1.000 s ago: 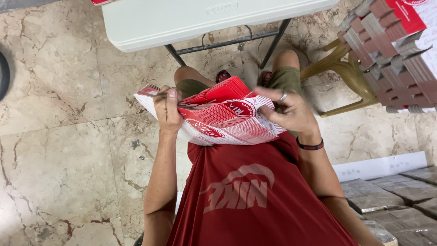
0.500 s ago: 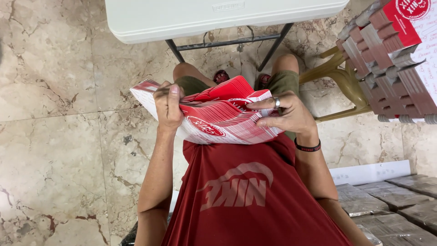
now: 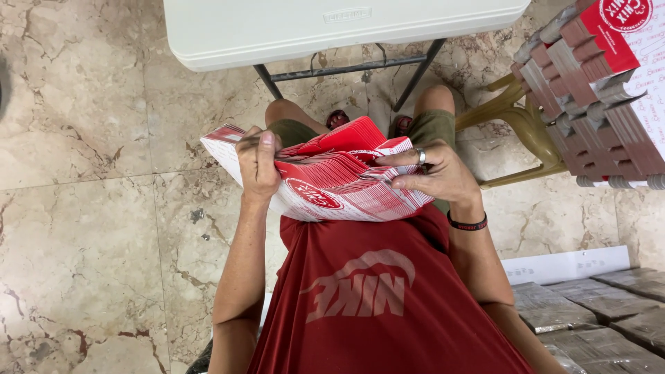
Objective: Folding flat cardboard templates into 3D food packaging boxes and stacking them.
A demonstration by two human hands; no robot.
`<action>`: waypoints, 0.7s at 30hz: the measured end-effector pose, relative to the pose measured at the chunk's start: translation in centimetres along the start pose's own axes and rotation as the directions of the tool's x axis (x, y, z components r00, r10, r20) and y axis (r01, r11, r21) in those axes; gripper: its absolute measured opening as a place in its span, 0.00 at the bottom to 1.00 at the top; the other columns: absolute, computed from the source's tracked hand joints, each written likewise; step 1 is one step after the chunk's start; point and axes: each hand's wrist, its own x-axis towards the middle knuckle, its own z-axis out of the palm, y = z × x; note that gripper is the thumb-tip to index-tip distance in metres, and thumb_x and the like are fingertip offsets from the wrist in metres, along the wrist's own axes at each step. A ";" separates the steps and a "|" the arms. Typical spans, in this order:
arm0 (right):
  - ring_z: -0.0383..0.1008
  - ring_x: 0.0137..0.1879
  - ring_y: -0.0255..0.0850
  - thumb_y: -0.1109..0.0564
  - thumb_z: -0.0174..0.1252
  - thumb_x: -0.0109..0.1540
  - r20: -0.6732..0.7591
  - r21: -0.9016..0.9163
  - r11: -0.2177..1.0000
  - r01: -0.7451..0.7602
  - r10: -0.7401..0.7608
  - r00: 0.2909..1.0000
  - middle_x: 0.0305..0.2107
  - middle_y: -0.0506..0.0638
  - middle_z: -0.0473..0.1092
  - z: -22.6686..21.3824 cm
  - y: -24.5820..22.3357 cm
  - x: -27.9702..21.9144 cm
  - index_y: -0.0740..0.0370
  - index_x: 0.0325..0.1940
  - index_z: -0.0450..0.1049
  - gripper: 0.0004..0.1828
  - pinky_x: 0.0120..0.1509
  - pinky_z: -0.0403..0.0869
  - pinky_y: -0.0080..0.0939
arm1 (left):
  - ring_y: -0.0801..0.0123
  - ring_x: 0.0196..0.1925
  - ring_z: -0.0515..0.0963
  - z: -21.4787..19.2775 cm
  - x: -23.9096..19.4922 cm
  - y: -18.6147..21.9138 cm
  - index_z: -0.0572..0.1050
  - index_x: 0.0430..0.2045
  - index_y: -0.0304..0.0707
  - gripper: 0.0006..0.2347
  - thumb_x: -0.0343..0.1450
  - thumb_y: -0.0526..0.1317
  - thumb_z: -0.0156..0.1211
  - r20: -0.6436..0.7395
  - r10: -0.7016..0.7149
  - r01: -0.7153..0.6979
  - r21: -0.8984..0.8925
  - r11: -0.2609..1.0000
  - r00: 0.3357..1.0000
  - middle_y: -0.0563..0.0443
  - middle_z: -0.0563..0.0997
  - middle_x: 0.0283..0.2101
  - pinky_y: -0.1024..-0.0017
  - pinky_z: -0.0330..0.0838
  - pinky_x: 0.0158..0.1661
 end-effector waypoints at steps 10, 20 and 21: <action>0.79 0.50 0.44 0.63 0.65 0.61 -0.134 -0.089 0.996 0.029 -0.041 0.990 0.41 0.62 0.80 0.7 1.0 -1.1 0.72 0.53 0.79 0.17 0.52 0.76 0.43 | 0.49 0.13 0.67 0.2 0.3 -0.1 0.67 0.10 0.40 0.23 0.81 0.36 0.39 -0.010 -0.025 0.025 0.019 0.999 1.000 0.46 0.67 0.11 0.62 0.65 0.28; 0.77 0.55 0.45 0.59 0.79 0.49 -0.104 -0.108 0.993 0.050 -0.062 0.993 0.46 0.62 0.79 0.4 0.6 -0.2 0.71 0.55 0.78 0.32 0.58 0.74 0.44 | 0.46 0.14 0.68 0.3 0.0 -0.4 0.67 0.10 0.39 0.23 0.82 0.36 0.40 -0.009 -0.048 0.048 0.019 0.999 0.999 0.45 0.66 0.12 0.61 0.66 0.30; 0.77 0.55 0.45 0.59 0.79 0.49 -0.104 -0.109 0.993 0.050 -0.061 0.993 0.46 0.62 0.79 0.4 0.7 -0.4 0.71 0.55 0.78 0.32 0.58 0.74 0.44 | 0.46 0.14 0.68 0.3 0.0 -0.5 0.67 0.10 0.39 0.23 0.82 0.36 0.40 -0.009 -0.049 0.049 0.018 0.999 0.999 0.45 0.66 0.12 0.61 0.66 0.30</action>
